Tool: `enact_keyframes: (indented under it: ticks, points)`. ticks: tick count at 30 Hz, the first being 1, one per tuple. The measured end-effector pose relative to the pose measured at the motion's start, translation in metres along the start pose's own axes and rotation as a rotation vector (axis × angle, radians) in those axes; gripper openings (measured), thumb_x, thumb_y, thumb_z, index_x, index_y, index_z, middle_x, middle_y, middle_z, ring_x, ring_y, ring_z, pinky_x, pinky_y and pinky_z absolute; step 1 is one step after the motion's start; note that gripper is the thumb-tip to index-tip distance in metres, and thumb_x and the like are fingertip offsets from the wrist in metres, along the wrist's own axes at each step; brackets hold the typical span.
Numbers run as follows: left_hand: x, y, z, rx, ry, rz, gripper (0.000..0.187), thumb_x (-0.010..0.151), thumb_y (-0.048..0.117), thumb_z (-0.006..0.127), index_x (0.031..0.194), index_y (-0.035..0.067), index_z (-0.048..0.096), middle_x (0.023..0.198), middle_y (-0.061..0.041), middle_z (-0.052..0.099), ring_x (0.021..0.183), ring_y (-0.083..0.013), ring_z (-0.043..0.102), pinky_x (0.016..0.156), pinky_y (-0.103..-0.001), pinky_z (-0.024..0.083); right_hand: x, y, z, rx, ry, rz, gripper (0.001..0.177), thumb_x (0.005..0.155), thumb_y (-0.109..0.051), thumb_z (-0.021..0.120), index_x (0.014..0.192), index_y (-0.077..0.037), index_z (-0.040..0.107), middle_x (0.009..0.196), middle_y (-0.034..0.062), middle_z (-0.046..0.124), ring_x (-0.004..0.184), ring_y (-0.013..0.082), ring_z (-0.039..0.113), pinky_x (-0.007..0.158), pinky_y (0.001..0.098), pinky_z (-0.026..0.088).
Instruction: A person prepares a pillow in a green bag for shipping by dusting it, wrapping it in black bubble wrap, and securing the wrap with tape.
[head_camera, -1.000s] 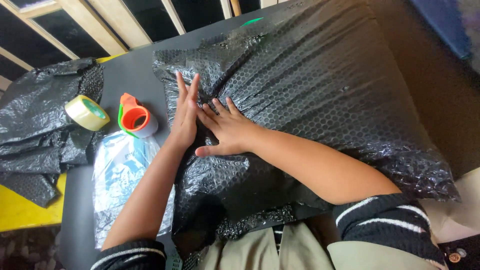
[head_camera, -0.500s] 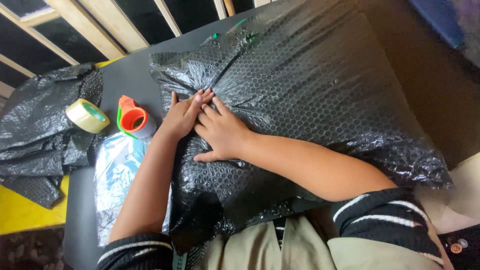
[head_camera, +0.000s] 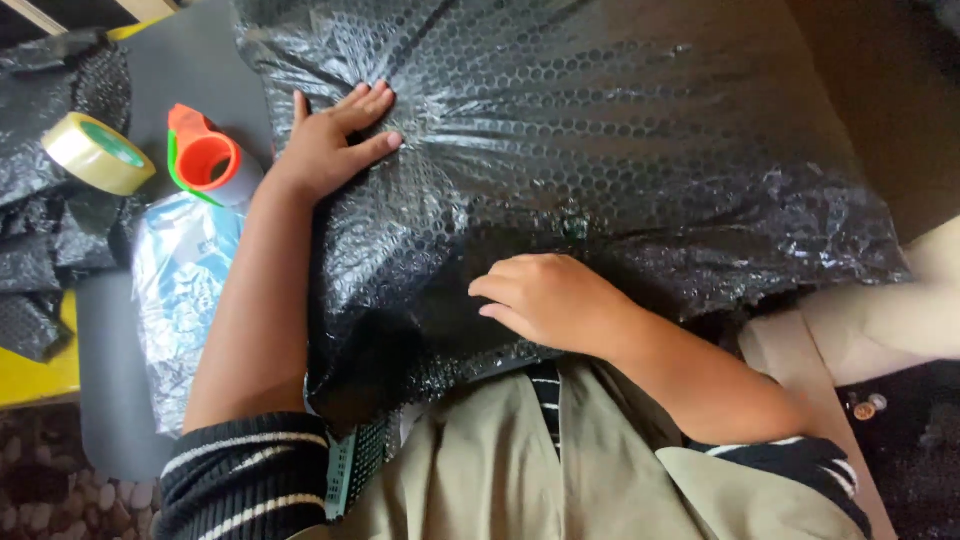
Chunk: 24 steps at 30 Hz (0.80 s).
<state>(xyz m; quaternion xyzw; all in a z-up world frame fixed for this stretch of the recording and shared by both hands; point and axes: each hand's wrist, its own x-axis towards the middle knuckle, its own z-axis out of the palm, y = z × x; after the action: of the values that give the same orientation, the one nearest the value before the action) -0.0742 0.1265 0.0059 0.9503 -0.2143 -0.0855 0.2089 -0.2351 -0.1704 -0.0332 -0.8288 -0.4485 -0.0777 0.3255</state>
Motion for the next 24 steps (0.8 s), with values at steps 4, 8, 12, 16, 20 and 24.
enact_keyframes:
  ticks: [4, 8, 12, 16, 20, 24]
  points:
    - [-0.001, 0.001, 0.0, -0.003, 0.019, 0.01, 0.071, 0.098, 0.058, 0.049, 0.157, 0.019, 0.042, 0.166, -0.002, 0.034, 0.156, -0.0198, 0.023, 0.111, -0.071, -0.016, -0.024, 0.008, 0.023, -0.045, 0.006, 0.035, 0.026, 0.094, -0.012, 0.071, 0.12, -0.008, 0.07, 0.107, 0.0056, 0.067, 0.088, 0.0265, 0.067, 0.079, 0.0397, 0.056]
    - [-0.004, 0.003, 0.0, -0.028, 0.034, 0.012, 0.068, 0.1, 0.054, 0.049, 0.157, 0.018, 0.043, 0.166, -0.003, 0.034, 0.156, -0.0209, 0.023, 0.112, -0.068, -0.017, -0.035, 0.016, 0.04, 0.054, -0.061, 0.21, 0.025, 0.097, -0.017, 0.062, 0.119, -0.011, 0.073, 0.114, 0.006, 0.073, 0.097, 0.0296, 0.069, 0.083, 0.0451, 0.056]
    - [-0.005, 0.004, -0.003, -0.026, 0.041, 0.028, 0.069, 0.099, 0.055, 0.049, 0.157, 0.017, 0.043, 0.166, -0.004, 0.034, 0.156, -0.0217, 0.023, 0.112, -0.069, -0.018, -0.038, 0.025, 0.051, 0.033, -0.028, 0.215, 0.031, 0.094, -0.018, 0.067, 0.124, -0.01, 0.072, 0.118, 0.0081, 0.072, 0.102, 0.0313, 0.068, 0.093, 0.0444, 0.052]
    - [-0.005, 0.008, -0.001, -0.041, 0.017, -0.01, 0.067, 0.099, 0.053, 0.049, 0.156, 0.018, 0.043, 0.166, -0.002, 0.034, 0.156, -0.0188, 0.023, 0.114, -0.066, -0.015, -0.051, 0.024, 0.049, 0.126, -0.024, 0.221, 0.034, 0.096, -0.022, 0.067, 0.127, -0.009, 0.071, 0.126, 0.0092, 0.072, 0.114, 0.0294, 0.067, 0.102, 0.0426, 0.05]
    - [-0.003, 0.012, -0.003, -0.046, 0.015, -0.046, 0.066, 0.098, 0.052, 0.049, 0.156, 0.02, 0.044, 0.166, -0.001, 0.035, 0.156, -0.0178, 0.023, 0.115, -0.065, -0.015, -0.062, -0.011, -0.034, 0.183, 0.432, 0.012, 0.008, 0.093, -0.008, 0.075, 0.1, -0.007, 0.078, 0.1, 0.0054, 0.079, 0.091, 0.0227, 0.077, 0.085, 0.0363, 0.061]
    - [-0.002, 0.008, -0.001, -0.032, 0.014, -0.02, 0.065, 0.098, 0.05, 0.05, 0.156, 0.019, 0.045, 0.166, -0.001, 0.036, 0.156, -0.0184, 0.024, 0.114, -0.067, -0.013, -0.116, 0.018, -0.092, -0.291, 0.86, 0.101, 0.027, 0.102, 0.004, 0.058, 0.076, -0.002, 0.064, 0.089, 0.0163, 0.072, 0.084, 0.0336, 0.07, 0.088, 0.0474, 0.054]
